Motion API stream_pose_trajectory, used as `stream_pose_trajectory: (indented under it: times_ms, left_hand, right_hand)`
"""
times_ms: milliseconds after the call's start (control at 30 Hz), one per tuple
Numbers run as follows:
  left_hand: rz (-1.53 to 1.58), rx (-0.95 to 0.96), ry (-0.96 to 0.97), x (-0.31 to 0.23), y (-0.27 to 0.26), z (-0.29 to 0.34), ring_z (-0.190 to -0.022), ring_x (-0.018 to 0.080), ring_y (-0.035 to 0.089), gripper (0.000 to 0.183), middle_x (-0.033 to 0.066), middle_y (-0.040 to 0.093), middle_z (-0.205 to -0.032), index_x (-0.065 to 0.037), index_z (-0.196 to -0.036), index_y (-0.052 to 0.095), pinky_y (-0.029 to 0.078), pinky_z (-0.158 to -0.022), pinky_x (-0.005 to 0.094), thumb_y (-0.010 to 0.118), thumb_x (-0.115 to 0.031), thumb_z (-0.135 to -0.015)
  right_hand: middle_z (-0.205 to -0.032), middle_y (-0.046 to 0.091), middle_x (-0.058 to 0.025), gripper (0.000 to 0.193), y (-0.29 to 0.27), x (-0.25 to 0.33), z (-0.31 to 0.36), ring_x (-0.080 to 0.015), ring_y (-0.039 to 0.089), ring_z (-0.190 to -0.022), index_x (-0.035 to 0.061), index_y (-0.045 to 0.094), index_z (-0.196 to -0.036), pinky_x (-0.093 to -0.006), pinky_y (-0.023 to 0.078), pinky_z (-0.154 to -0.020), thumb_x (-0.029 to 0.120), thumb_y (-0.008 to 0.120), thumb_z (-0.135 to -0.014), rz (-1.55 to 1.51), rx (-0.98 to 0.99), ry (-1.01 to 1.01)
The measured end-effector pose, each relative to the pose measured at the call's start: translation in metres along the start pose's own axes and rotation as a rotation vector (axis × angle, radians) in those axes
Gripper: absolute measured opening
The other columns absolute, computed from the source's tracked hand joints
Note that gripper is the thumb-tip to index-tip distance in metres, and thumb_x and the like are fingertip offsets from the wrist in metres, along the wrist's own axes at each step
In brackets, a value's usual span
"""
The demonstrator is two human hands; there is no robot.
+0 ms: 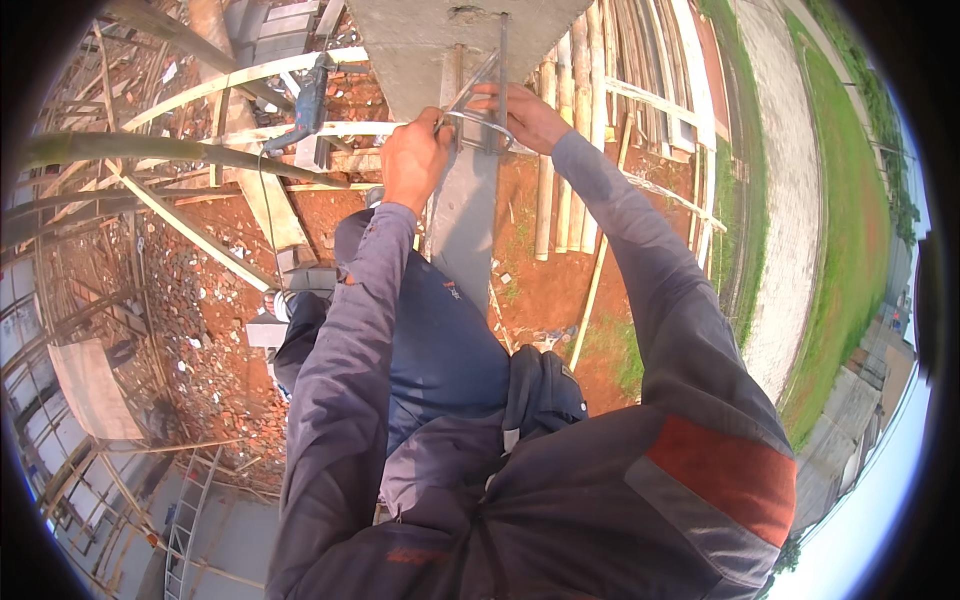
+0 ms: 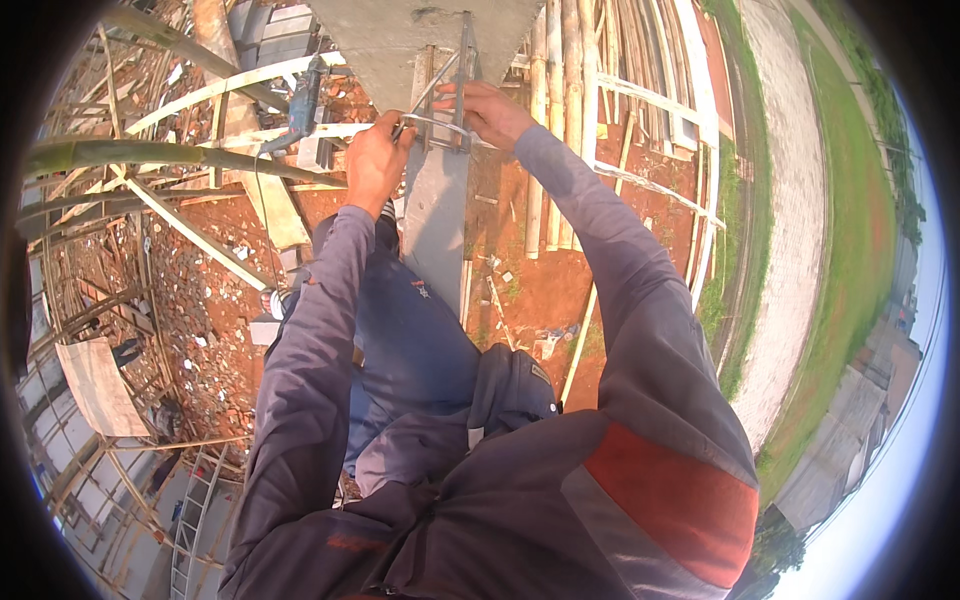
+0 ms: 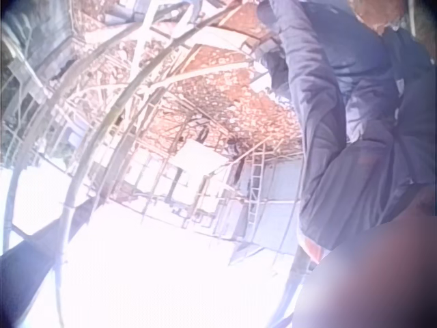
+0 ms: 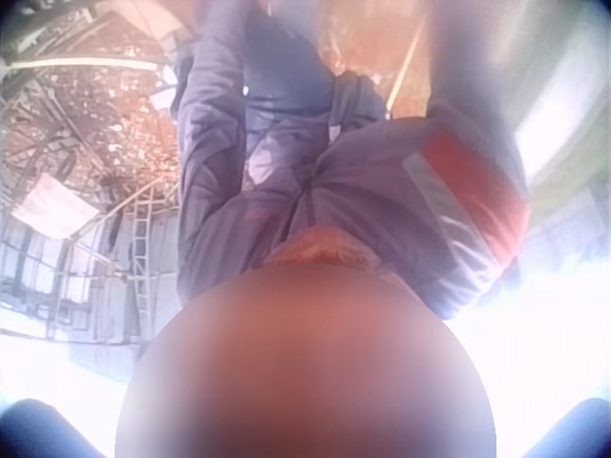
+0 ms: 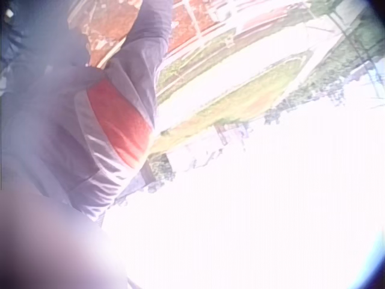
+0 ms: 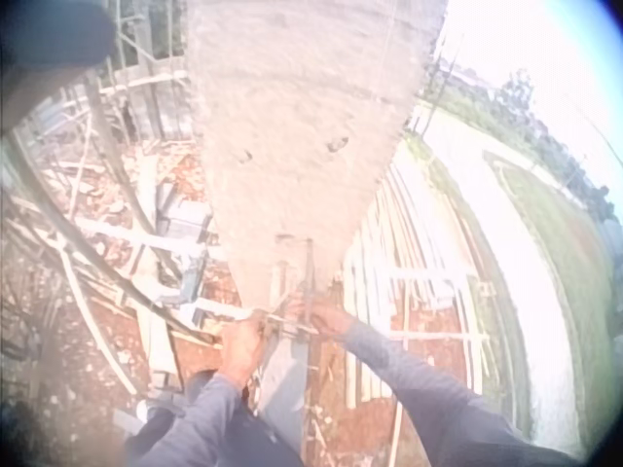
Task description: The person is working on a construction site, installing metal brackets onto a concrete beam. They use a hammer to tap the brackets into place and a power drill to secure them with screws. The worker is positioned on scaffolding and is wearing a safety harness.
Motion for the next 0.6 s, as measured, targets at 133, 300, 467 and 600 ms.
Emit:
stream_pose_trajectory:
  times_ms: [133, 300, 467, 600]
  left_hand:
    - [0.041, -0.024, -0.002, 0.003, 0.005, 0.000, -0.081, 0.0453, 0.066, 0.023, 0.0252, 0.068, -0.080, -0.009, -0.101, 0.065, 0.050, -0.073, 0.0533, 0.064, -0.028, -0.088]
    - [0.061, -0.016, 0.006, 0.004, 0.009, -0.001, -0.079, 0.0455, 0.066, 0.023, 0.0255, 0.067, -0.076, -0.007, -0.099, 0.065, 0.051, -0.072, 0.0529, 0.064, -0.028, -0.088]
    - [0.089, -0.007, 0.022, 0.003, 0.014, -0.020, -0.078, 0.0458, 0.066, 0.022, 0.0250, 0.067, -0.077, -0.007, -0.098, 0.065, 0.050, -0.071, 0.0526, 0.065, -0.027, -0.088]
    - [0.124, -0.040, -0.011, 0.001, 0.007, -0.036, -0.081, 0.0449, 0.066, 0.021, 0.0231, 0.068, -0.079, -0.009, -0.101, 0.066, 0.051, -0.073, 0.0515, 0.065, -0.025, -0.088]
  right_hand:
    - [-0.123, 0.062, -0.0106, 0.034, -0.024, 0.017, 0.051, -0.0299, 0.058, -0.118, 0.0096, 0.064, -0.123, -0.0386, 0.047, -0.102, 0.006, 0.067, -0.089, -0.132, -0.014, 0.373]
    - [-0.096, 0.069, -0.0144, 0.024, 0.000, 0.011, 0.076, -0.0276, 0.069, -0.087, 0.0013, 0.069, -0.108, -0.0349, 0.054, -0.078, 0.016, 0.071, -0.090, -0.036, -0.161, 0.477]
    - [-0.092, 0.071, -0.0168, 0.020, -0.008, -0.006, 0.074, -0.0316, 0.068, -0.083, 0.0010, 0.072, -0.100, -0.0375, 0.053, -0.075, 0.019, 0.070, -0.090, -0.068, -0.376, 0.594]
    - [-0.092, 0.072, -0.0183, 0.021, -0.013, -0.018, 0.060, -0.0335, 0.069, -0.083, 0.0024, 0.072, -0.101, -0.0374, 0.053, -0.075, 0.020, 0.069, -0.091, -0.088, -0.404, 0.671]
Point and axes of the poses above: each hand's wrist, its own z-axis away from the middle knuckle, its own y-axis out of the palm, x = y × z, the point moved 10 cm from there along -z, towards the middle knuckle
